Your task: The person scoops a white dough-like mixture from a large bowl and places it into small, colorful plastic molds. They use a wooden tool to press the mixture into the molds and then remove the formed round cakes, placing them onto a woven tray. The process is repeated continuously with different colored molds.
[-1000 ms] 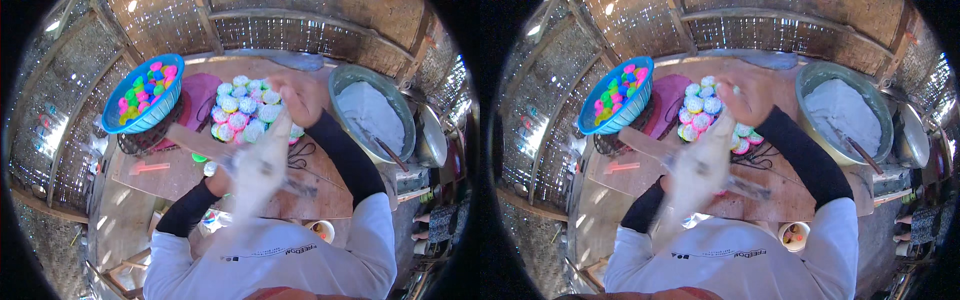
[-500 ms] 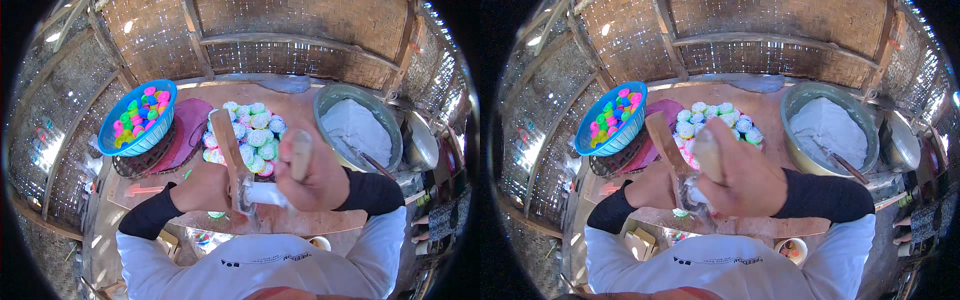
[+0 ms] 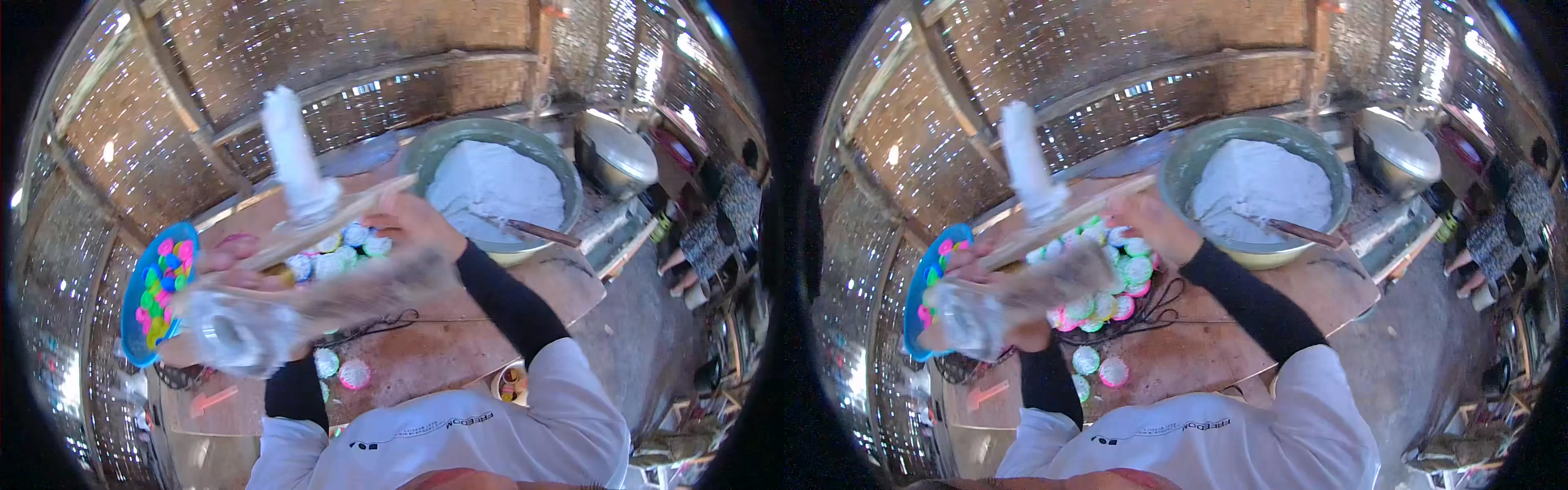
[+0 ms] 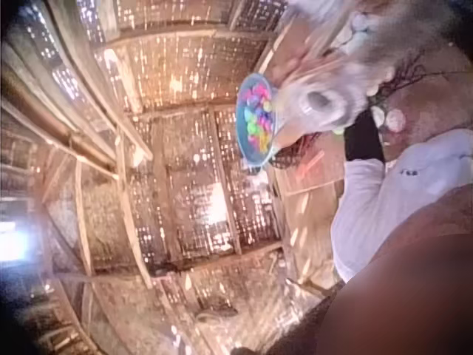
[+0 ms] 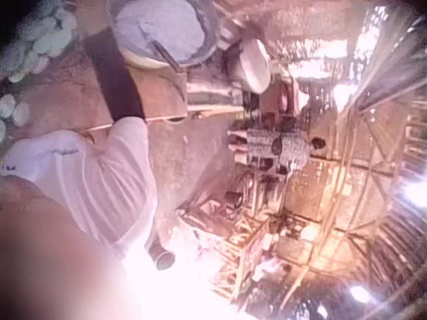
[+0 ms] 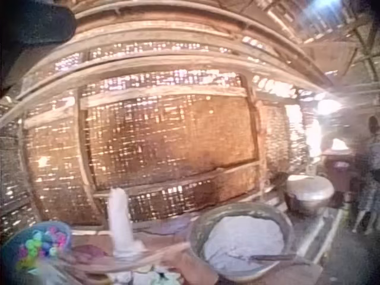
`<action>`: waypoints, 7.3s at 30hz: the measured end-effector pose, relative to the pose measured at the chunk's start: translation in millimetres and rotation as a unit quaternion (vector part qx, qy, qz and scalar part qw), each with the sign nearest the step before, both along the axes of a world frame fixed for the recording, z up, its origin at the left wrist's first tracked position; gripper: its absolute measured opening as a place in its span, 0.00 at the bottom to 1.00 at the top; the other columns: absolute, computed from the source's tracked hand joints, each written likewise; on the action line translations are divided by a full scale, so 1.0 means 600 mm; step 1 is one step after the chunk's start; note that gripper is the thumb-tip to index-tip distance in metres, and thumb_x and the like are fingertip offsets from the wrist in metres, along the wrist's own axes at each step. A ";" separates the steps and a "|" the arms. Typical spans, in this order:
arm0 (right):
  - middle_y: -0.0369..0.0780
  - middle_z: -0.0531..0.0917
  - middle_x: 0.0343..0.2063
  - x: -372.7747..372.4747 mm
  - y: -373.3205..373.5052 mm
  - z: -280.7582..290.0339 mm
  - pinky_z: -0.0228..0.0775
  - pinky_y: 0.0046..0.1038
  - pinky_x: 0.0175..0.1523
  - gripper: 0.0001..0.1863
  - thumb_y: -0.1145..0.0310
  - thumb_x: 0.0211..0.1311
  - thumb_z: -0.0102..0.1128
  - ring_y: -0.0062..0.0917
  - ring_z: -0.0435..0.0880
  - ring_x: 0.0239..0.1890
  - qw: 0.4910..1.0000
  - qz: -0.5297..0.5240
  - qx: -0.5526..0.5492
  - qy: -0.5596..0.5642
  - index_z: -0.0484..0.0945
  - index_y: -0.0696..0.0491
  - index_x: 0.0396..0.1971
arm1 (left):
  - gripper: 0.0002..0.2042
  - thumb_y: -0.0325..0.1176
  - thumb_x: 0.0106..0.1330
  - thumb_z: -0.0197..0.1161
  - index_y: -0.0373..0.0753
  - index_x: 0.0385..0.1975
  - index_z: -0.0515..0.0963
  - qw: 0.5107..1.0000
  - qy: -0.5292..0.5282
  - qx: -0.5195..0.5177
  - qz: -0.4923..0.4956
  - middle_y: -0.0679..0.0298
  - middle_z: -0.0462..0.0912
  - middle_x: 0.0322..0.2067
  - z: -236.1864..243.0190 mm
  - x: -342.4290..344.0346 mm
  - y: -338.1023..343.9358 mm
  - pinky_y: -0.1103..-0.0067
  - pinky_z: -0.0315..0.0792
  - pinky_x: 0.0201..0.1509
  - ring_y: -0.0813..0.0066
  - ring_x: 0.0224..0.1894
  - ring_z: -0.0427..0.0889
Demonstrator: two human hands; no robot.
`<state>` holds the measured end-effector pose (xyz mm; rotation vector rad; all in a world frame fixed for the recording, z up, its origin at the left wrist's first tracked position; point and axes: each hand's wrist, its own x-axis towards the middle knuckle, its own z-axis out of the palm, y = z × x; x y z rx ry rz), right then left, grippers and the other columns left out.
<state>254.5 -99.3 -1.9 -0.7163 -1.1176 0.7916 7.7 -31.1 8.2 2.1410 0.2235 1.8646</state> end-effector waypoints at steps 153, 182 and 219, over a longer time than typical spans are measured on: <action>0.42 0.76 0.44 -0.310 0.299 -0.082 0.68 0.27 0.50 0.40 0.34 0.61 0.34 0.25 0.76 0.43 0.565 0.596 -0.473 -0.319 0.64 0.58 0.55 | 0.23 0.50 0.57 0.56 0.43 0.47 0.65 0.720 -0.446 -0.292 -0.444 0.69 0.70 0.36 -0.196 -0.385 0.168 0.65 0.68 0.47 0.61 0.42 0.72; 0.35 0.76 0.15 -0.365 0.271 -0.058 0.65 0.23 0.23 0.37 0.34 0.60 0.40 0.18 0.74 0.17 0.633 0.437 -0.347 -0.537 0.78 0.58 0.23 | 0.07 0.40 0.59 0.52 0.46 0.30 0.66 0.672 -0.471 -0.339 -0.459 0.75 0.72 0.23 -0.241 -0.421 0.165 0.70 0.70 0.40 0.70 0.34 0.74; 0.35 0.74 0.11 -0.337 0.224 -0.094 0.63 0.24 0.21 0.32 0.41 0.61 0.47 0.18 0.72 0.15 0.748 0.354 -0.257 -0.498 0.77 0.59 0.19 | 0.20 0.46 0.64 0.49 0.39 0.50 0.70 0.739 -0.439 -0.412 -0.302 0.69 0.75 0.31 -0.161 -0.399 0.127 0.74 0.66 0.39 0.71 0.36 0.72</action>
